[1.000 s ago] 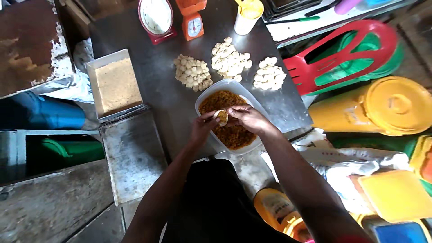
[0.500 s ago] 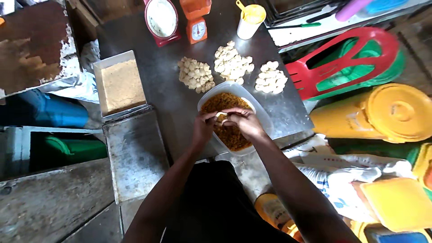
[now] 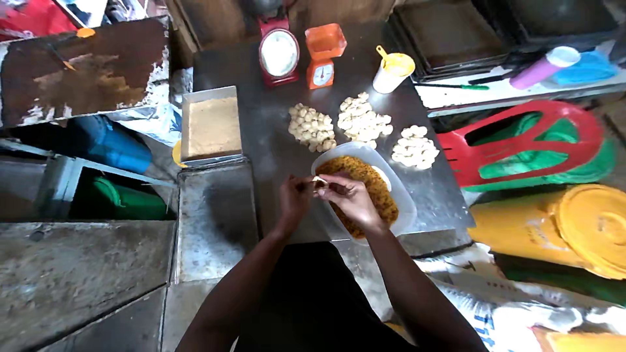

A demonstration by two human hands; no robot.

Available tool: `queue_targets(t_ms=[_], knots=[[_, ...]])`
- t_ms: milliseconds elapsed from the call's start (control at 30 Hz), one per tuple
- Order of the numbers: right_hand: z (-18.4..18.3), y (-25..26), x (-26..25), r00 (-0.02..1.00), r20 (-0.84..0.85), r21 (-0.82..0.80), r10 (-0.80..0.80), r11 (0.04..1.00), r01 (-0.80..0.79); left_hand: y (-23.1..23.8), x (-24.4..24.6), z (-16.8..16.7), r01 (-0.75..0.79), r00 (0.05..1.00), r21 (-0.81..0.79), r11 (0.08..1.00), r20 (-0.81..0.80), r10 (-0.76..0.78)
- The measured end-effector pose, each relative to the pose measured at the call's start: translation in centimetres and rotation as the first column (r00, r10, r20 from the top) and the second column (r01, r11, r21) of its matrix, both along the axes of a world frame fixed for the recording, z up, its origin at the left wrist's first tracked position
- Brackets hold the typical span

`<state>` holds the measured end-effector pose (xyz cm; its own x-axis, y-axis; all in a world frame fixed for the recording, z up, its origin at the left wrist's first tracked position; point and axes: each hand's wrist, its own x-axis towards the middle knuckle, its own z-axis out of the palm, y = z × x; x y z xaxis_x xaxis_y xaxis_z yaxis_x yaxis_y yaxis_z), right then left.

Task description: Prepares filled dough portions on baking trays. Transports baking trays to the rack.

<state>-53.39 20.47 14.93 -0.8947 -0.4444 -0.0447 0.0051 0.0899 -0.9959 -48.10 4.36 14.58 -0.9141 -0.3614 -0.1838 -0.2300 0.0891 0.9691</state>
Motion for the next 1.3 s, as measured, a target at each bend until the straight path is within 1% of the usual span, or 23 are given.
queue_targets(t_ms=[33,100,133,167,233,267,300,367,433,533,600,633,667,733,767,800,867,933,967,1067,1167,1233,1300], knots=[[-0.5,-0.8,0.2,0.997,-0.077,0.060,-0.019,0.998,0.024,-0.5,0.6,0.0,0.000,1.000,0.029,1.000,0.016,-0.001],[-2.2,-2.2,0.4,0.967,-0.251,0.157,-0.052,0.983,0.093,-1.4,1.8,0.0,0.053,0.997,0.054,0.997,0.061,-0.056],[-2.9,-2.9,0.4,0.957,-0.287,0.182,-0.048,0.978,0.103,-1.8,2.4,-0.2,0.077,0.994,0.046,0.996,0.073,-0.080],[-3.4,-3.3,0.5,0.963,-0.270,0.204,-0.019,0.976,0.076,-2.2,3.0,-0.5,0.092,0.992,0.020,0.996,0.088,-0.093],[-3.4,-3.6,0.6,0.980,-0.145,0.255,0.138,0.962,-0.098,-3.4,3.8,-1.2,0.089,0.988,-0.028,0.996,0.127,-0.085],[-3.3,-3.7,0.7,0.972,-0.080,0.263,0.220,0.946,-0.192,-4.2,4.1,-1.5,0.089,0.986,-0.012,0.996,0.145,-0.087],[-3.2,-3.9,1.1,0.965,-0.048,0.278,0.257,0.932,-0.234,-4.9,4.4,-1.7,0.095,0.982,0.028,0.995,0.161,-0.098],[-4.1,-4.4,2.1,0.968,-0.085,0.333,0.235,0.923,-0.195,-5.7,5.0,-2.3,0.127,0.974,0.099,0.987,0.178,-0.143],[-5.5,-4.7,2.4,0.977,-0.050,0.370,0.208,0.912,-0.176,-6.3,5.2,-3.6,0.180,0.962,0.089,0.980,0.192,-0.195],[-7.4,-5.2,2.6,0.965,0.157,0.376,0.208,0.891,-0.254,-7.0,5.1,-6.5,0.255,0.936,-0.040,0.966,0.262,-0.236],[-8.6,-5.6,2.9,0.917,0.327,0.370,0.226,0.863,-0.345,-7.0,4.9,-8.8,0.346,0.898,-0.151,0.926,0.340,-0.281],[-9.9,-6.1,3.2,0.907,0.367,0.391,0.208,0.850,-0.353,-6.8,4.7,-10.4,0.390,0.877,-0.200,0.899,0.379,-0.296],[-11.9,-6.6,3.8,0.920,0.351,0.443,0.175,0.834,-0.328,-6.3,4.8,-12.6,0.435,0.851,-0.235,0.869,0.422,-0.312],[-18.2,-6.7,6.0,0.969,0.211,0.572,0.131,0.787,-0.231,-5.0,6.0,-17.6,0.513,0.789,-0.245,0.823,0.512,-0.340],[-21.0,-6.2,7.3,0.979,0.149,0.599,0.137,0.775,-0.199,-4.4,7.1,-19.3,0.531,0.772,-0.242,0.812,0.533,-0.347],[-22.4,-5.7,7.9,0.983,0.114,0.592,0.146,0.784,-0.185,-4.1,8.0,-20.3,0.525,0.781,-0.252,0.813,0.522,-0.342],[-22.5,-5.0,7.4,0.982,0.127,0.533,0.142,0.825,-0.188,-4.2,8.9,-20.4,0.493,0.808,-0.270,0.827,0.494,-0.320],[-21.5,-3.6,7.8,0.976,0.178,0.492,0.127,0.848,-0.200,-3.6,10.4,-19.6,0.433,0.818,-0.247,0.867,0.511,-0.264],[-21.2,-3.3,7.5,0.977,0.169,0.484,0.128,0.853,-0.196,-3.6,10.4,-19.5,0.400,0.827,-0.250,0.882,0.512,-0.230],[-21.9,-2.7,7.9,0.972,0.089,0.479,0.217,0.847,-0.233,-2.9,10.8,-19.4,0.342,0.859,-0.273,0.899,0.478,-0.181],[-23.3,-3.3,7.4,0.959,-0.034,0.477,0.280,0.848,-0.231,-2.8,9.5,-19.6,0.310,0.873,-0.281,0.908,0.463,-0.154],[-23.4,-3.9,6.8,0.949,-0.034,0.519,0.314,0.817,-0.252,-2.7,8.9,-19.4,0.290,0.871,-0.258,0.922,0.470,-0.143],[-23.1,-4.9,5.6,0.933,0.038,0.609,0.358,0.732,-0.306,-2.5,8.6,-19.4,0.261,0.876,-0.259,0.930,0.467,-0.116]])
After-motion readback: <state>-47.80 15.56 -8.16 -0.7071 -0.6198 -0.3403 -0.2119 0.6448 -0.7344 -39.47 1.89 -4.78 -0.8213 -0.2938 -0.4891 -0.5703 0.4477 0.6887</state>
